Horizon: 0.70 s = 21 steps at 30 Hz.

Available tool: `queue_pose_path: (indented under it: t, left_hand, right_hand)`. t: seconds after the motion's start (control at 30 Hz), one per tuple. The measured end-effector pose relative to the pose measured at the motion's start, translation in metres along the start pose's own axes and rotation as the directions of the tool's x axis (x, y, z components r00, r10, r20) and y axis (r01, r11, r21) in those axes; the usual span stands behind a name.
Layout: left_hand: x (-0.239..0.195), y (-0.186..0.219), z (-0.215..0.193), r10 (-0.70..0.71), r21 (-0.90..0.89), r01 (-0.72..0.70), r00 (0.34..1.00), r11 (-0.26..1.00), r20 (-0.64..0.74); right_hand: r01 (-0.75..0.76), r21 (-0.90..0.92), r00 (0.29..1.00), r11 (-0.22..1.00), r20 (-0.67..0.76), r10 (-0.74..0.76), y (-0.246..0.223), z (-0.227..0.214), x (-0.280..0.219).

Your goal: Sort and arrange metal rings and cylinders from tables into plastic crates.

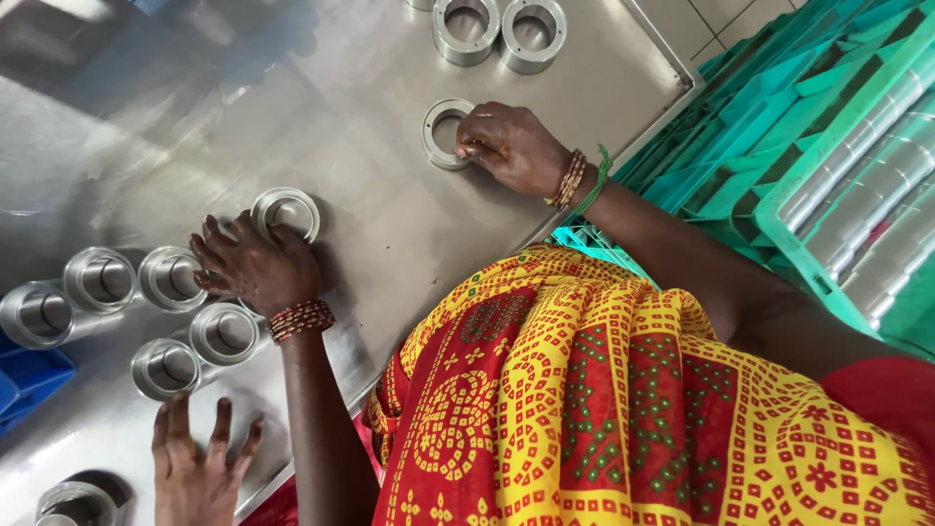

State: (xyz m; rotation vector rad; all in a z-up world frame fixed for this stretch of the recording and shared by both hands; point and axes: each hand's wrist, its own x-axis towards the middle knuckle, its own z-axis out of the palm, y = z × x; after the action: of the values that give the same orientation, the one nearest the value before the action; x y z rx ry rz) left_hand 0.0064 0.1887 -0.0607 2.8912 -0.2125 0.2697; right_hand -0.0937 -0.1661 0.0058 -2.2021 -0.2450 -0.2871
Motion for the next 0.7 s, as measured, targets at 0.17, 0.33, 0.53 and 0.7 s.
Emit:
queue_pose_path:
  t: [0.17, 0.33, 0.53, 0.7]
  left_hand:
    - [0.0, -0.004, 0.005, 0.009, 0.008, -0.009, 0.999, 1.0, -0.033]
    - [-0.005, 0.022, -0.027, 0.072, -0.152, -0.103, 0.977, 0.983, -0.199]
    - [-0.018, 0.099, -0.036, 0.419, -0.432, -0.417, 0.903, 0.8, -0.097]
    - [-0.015, 0.168, -0.04, 0.63, -0.543, -0.539, 0.776, 0.644, -0.023]
  right_hand:
    - [-0.024, -0.146, 0.998, 0.989, 0.058, 0.033, 0.002, -0.003, 0.005]
    - [-0.199, 0.196, 0.945, 0.96, -0.22, 0.241, 0.05, 0.001, -0.002]
    - [-0.219, 0.279, 0.93, 0.935, -0.23, 0.286, 0.054, 0.003, -0.002]
    - [-0.101, -0.075, 0.959, 0.992, -0.272, 0.077, 0.035, -0.001, 0.007]
